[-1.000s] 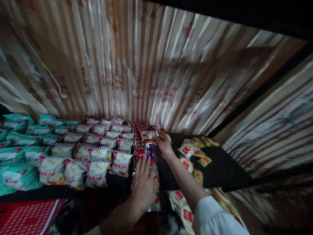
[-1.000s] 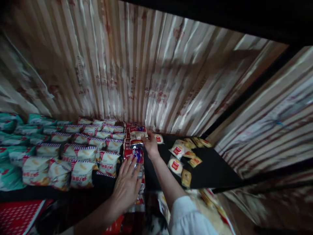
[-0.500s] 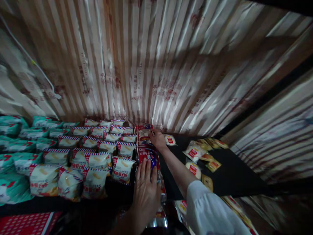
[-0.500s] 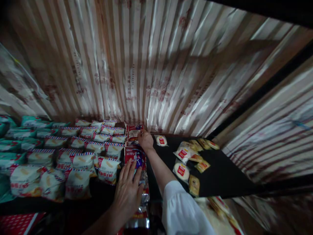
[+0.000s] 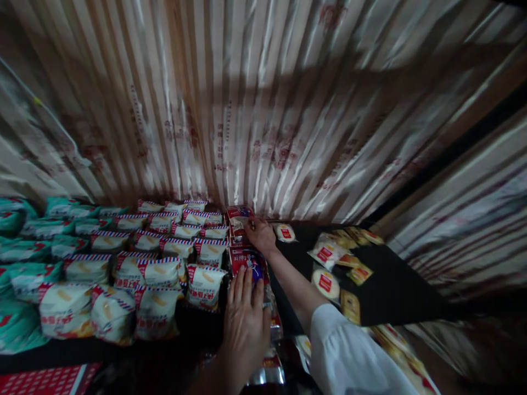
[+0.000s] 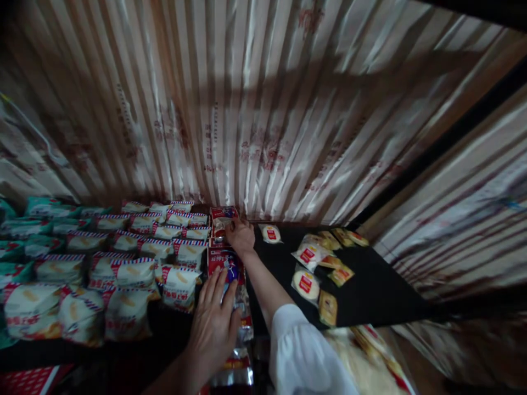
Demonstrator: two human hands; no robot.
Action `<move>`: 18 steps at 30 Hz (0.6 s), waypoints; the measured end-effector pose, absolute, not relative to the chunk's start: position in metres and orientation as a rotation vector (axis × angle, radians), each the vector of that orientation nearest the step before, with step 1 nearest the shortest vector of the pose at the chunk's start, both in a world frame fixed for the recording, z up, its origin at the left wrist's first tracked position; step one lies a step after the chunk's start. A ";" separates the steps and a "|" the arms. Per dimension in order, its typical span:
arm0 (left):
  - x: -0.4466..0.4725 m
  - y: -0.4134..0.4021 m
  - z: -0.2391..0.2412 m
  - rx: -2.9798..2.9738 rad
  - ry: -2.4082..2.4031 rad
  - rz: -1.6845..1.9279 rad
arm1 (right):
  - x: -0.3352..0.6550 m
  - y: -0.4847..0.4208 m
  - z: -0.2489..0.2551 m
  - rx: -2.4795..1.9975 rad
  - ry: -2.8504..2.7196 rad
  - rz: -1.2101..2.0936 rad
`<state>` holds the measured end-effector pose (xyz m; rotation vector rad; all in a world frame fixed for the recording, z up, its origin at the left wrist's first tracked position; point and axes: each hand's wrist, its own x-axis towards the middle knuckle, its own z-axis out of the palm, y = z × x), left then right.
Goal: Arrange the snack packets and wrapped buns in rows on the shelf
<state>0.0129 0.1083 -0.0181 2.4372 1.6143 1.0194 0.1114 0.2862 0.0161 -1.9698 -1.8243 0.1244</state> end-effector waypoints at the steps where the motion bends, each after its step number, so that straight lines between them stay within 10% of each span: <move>1: 0.013 0.108 -0.018 2.435 1.608 1.020 | 0.112 0.286 0.016 -1.949 -1.819 0.127; 18: -0.045 0.019 -0.027 2.375 1.200 1.277 | 0.144 0.103 0.026 -1.234 -1.055 0.793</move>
